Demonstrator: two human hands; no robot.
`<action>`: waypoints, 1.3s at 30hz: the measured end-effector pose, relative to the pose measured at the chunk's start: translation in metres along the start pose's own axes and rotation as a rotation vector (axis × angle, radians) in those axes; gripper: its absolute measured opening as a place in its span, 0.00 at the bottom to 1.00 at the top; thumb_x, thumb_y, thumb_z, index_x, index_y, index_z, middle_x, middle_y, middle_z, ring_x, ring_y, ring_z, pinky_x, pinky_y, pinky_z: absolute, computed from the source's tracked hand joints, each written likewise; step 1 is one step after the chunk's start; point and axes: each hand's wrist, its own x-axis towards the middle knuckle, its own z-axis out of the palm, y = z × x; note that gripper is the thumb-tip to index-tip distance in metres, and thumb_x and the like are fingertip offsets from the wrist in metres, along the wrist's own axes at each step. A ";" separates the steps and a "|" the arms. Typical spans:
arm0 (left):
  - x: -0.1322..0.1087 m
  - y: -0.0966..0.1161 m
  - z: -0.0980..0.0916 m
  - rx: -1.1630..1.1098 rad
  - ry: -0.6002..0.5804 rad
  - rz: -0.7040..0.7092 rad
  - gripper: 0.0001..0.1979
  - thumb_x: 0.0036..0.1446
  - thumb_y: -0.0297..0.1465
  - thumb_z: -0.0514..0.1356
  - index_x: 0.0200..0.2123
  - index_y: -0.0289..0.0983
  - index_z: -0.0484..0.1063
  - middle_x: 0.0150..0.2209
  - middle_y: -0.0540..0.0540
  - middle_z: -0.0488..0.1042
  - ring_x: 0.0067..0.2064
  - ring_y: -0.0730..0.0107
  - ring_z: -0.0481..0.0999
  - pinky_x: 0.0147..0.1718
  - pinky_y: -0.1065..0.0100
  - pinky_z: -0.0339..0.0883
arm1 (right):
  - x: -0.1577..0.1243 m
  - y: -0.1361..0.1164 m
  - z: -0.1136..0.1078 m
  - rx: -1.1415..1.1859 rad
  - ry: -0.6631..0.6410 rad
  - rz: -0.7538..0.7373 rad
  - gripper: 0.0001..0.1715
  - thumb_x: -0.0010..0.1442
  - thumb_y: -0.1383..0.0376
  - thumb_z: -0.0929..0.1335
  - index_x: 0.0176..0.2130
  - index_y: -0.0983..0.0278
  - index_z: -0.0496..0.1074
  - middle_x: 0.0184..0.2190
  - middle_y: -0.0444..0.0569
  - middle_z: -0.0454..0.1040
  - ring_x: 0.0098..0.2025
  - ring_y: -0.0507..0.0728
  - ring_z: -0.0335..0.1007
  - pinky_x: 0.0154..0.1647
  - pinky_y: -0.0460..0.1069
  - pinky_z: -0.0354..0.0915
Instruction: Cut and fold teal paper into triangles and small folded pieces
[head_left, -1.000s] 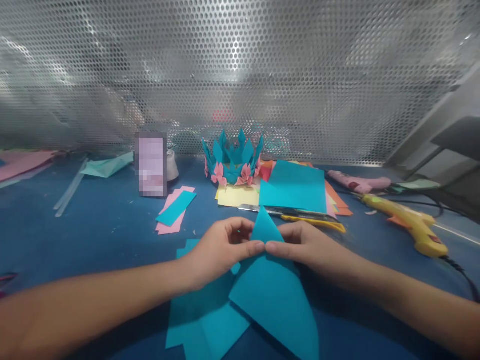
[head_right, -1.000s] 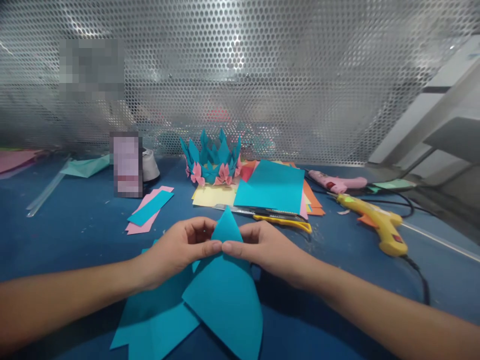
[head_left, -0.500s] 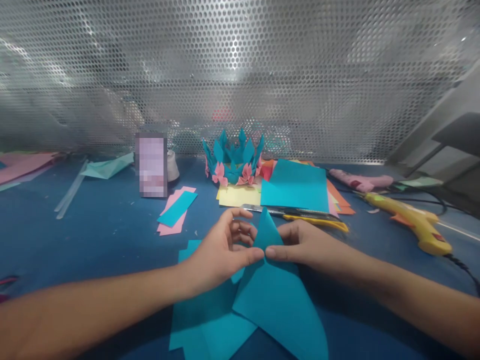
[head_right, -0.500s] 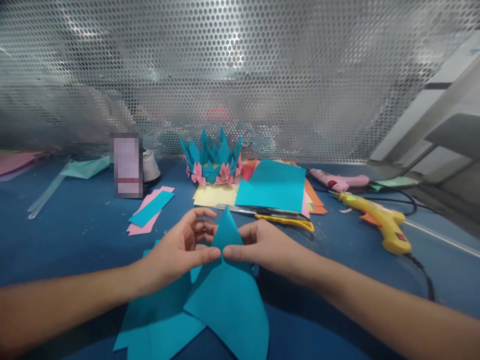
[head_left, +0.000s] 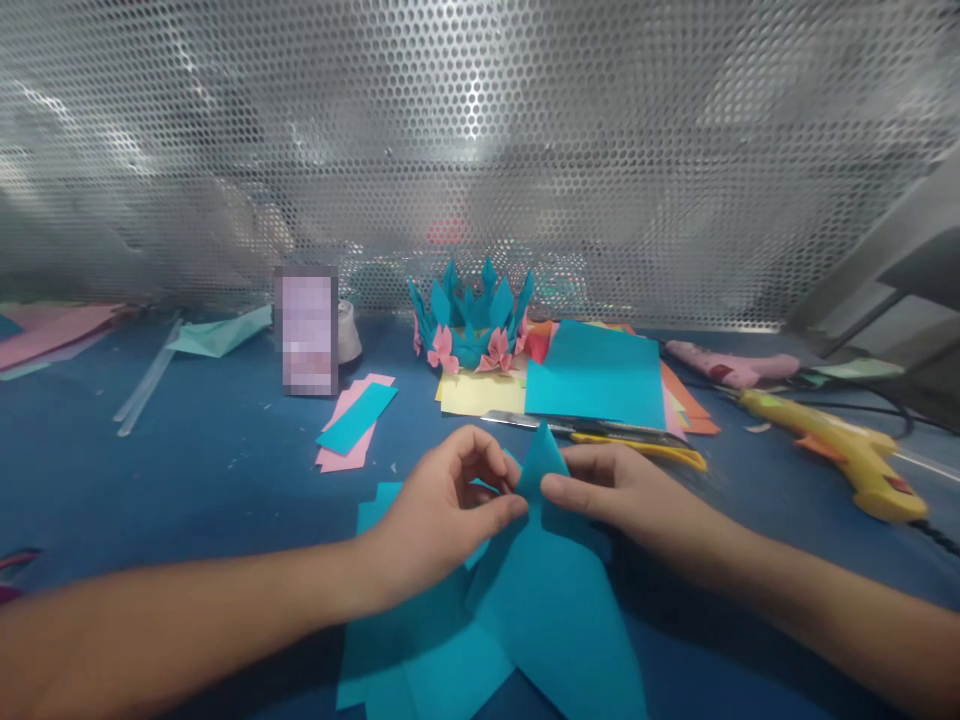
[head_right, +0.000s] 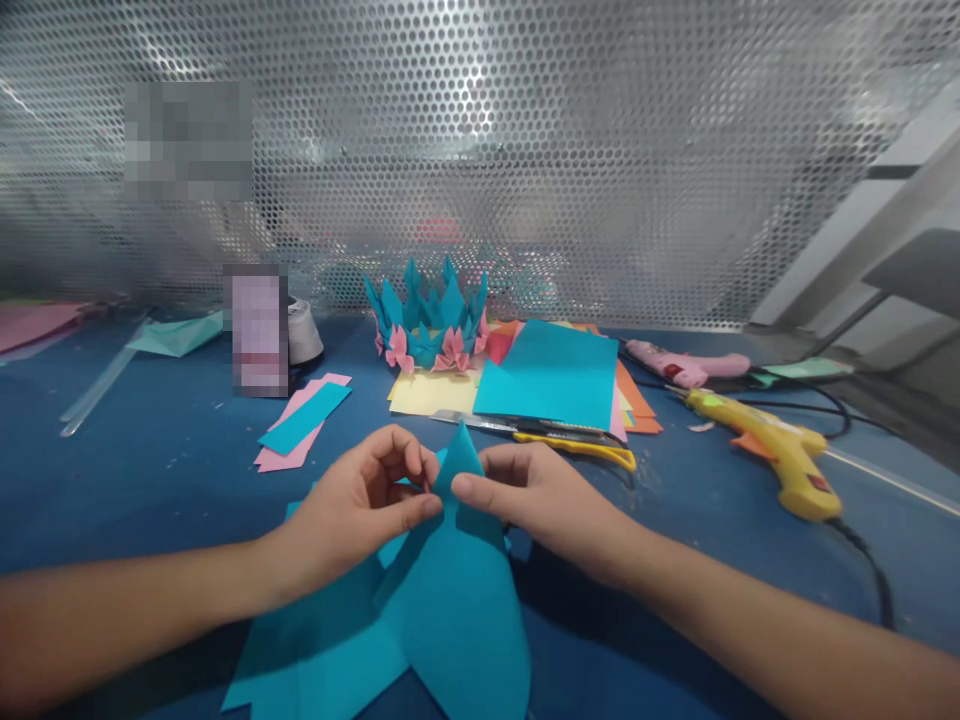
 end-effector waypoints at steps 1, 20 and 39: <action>0.000 0.000 0.000 -0.001 -0.005 -0.009 0.11 0.51 0.25 0.62 0.30 0.37 0.59 0.34 0.52 0.65 0.30 0.79 0.65 0.29 0.73 0.60 | 0.000 -0.001 0.001 0.021 0.023 0.026 0.25 0.49 0.47 0.70 0.26 0.67 0.70 0.20 0.43 0.65 0.22 0.49 0.59 0.21 0.45 0.57; -0.001 0.002 0.001 0.228 -0.016 0.060 0.03 0.50 0.24 0.62 0.29 0.35 0.76 0.36 0.47 0.68 0.36 0.73 0.70 0.35 0.70 0.69 | 0.001 0.010 0.004 0.037 0.097 0.048 0.26 0.47 0.47 0.71 0.21 0.64 0.60 0.16 0.37 0.56 0.18 0.46 0.49 0.17 0.43 0.48; -0.002 0.000 -0.001 0.356 -0.052 0.100 0.11 0.51 0.24 0.61 0.37 0.39 0.77 0.44 0.46 0.69 0.37 0.73 0.70 0.35 0.71 0.70 | 0.001 0.004 0.004 0.118 0.198 -0.004 0.20 0.50 0.51 0.71 0.24 0.64 0.67 0.16 0.38 0.57 0.18 0.46 0.47 0.16 0.44 0.44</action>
